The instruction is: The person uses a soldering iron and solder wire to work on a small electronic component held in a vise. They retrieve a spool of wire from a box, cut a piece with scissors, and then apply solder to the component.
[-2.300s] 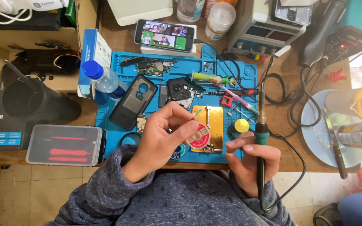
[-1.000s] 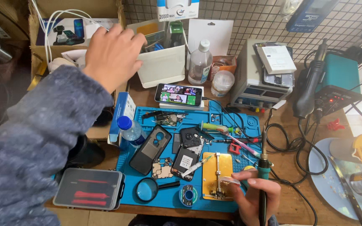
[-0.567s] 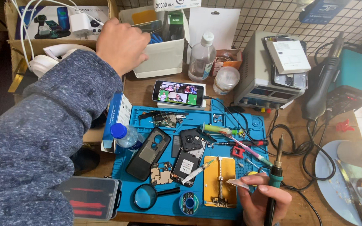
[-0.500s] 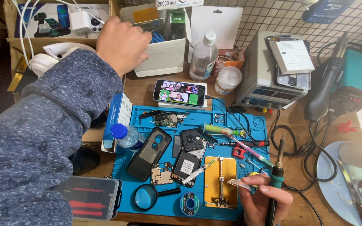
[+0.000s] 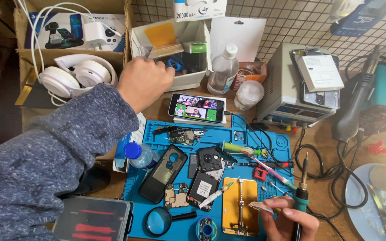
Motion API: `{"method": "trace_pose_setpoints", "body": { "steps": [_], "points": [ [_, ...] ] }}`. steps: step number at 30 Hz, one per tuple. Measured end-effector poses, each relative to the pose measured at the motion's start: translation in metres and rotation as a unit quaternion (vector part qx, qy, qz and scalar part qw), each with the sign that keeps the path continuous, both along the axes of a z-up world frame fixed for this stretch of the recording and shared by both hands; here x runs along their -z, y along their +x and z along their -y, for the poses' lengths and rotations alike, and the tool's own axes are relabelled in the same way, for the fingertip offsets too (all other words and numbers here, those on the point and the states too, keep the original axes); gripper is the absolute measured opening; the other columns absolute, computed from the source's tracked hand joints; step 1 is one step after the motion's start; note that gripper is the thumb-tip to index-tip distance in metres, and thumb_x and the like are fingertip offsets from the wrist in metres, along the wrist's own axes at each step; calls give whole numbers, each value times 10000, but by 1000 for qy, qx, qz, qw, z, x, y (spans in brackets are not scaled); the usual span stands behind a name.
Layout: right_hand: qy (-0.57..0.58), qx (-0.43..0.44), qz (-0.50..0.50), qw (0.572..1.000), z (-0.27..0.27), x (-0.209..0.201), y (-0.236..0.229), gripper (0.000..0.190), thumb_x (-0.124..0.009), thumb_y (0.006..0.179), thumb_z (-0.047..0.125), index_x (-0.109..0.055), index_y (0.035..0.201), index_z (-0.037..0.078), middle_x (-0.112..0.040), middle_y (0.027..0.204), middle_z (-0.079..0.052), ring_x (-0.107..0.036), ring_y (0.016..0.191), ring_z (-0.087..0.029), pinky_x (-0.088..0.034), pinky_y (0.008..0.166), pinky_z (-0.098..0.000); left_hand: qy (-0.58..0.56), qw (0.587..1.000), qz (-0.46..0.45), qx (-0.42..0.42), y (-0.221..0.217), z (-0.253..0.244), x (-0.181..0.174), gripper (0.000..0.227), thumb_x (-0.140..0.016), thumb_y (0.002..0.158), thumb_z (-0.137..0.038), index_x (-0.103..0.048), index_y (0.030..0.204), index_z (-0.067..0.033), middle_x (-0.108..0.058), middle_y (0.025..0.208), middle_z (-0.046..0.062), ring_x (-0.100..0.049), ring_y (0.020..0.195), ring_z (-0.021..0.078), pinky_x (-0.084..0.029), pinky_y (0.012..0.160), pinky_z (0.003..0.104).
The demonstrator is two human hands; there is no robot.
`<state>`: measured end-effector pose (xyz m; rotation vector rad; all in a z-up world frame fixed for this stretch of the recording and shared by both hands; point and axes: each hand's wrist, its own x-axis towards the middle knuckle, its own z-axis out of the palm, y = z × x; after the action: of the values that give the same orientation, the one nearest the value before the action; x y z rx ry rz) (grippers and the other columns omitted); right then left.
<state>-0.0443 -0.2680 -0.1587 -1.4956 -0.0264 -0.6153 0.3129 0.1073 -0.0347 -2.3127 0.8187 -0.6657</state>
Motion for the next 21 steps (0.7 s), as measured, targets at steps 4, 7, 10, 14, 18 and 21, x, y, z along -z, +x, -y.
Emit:
{"method": "trace_pose_setpoints", "body": {
  "steps": [4, 7, 10, 14, 18, 21],
  "points": [
    [-27, 2, 26, 999, 7, 12, 2, 502, -778, 997, -60, -573, 1380, 190, -781, 1211, -209, -811, 1105, -297, -739, 975, -373, 15, 999, 33, 18, -6, -6, 0, 248, -814, 1032, -165, -654, 898, -299, -692, 802, -66, -721, 612, 171, -497, 479, 357],
    [-21, 2, 16, 1000, 7, 9, -2, 493, -770, 1001, -71, -574, 1378, 179, -782, 1223, -214, -812, 1123, -297, -740, 987, -372, 11, 999, 37, 32, -5, -5, -3, 272, -740, 1109, -233, -635, 870, -309, -621, 854, -69, -680, 572, 158, -456, 428, 358],
    [1, 9, 6, 1000, -4, -2, -2, 490, -754, 1003, -96, -588, 1376, 176, -777, 1208, -215, -794, 1105, -307, -743, 973, -387, 8, 999, 14, 43, -4, -3, -9, 240, -720, 1115, -300, -637, 889, -295, -597, 943, -57, -666, 534, 169, -466, 413, 367],
    [-8, 48, -6, 999, -9, 3, 0, 489, -720, 1000, -93, -557, 1376, 173, -764, 1184, -243, -783, 1033, -302, -793, 887, -382, 1, 998, -58, 37, -4, 2, -18, 181, -777, 1023, -437, -721, 996, -267, -720, 1165, -14, -762, 572, 231, -540, 437, 421],
    [17, -17, -16, 1000, 53, 57, 0, 589, -779, 912, -88, -608, 1448, 85, -766, 1307, -329, -836, 1130, -345, -729, 881, -295, 27, 996, -84, 14, -1, 10, -13, 376, -817, 1004, -625, -761, 986, -253, -711, 1127, -32, -751, 593, 217, -552, 487, 428],
    [326, -24, -375, 868, 120, 91, 20, 510, -457, 1055, -153, -648, 1369, -505, -585, 1123, -658, -632, 1081, -801, -493, 1050, -757, 26, 991, -133, -18, -2, 18, -8, 212, -709, 1096, -416, -808, 1018, -245, -721, 1121, -23, -805, 672, 270, -562, 522, 466]
  ]
}}
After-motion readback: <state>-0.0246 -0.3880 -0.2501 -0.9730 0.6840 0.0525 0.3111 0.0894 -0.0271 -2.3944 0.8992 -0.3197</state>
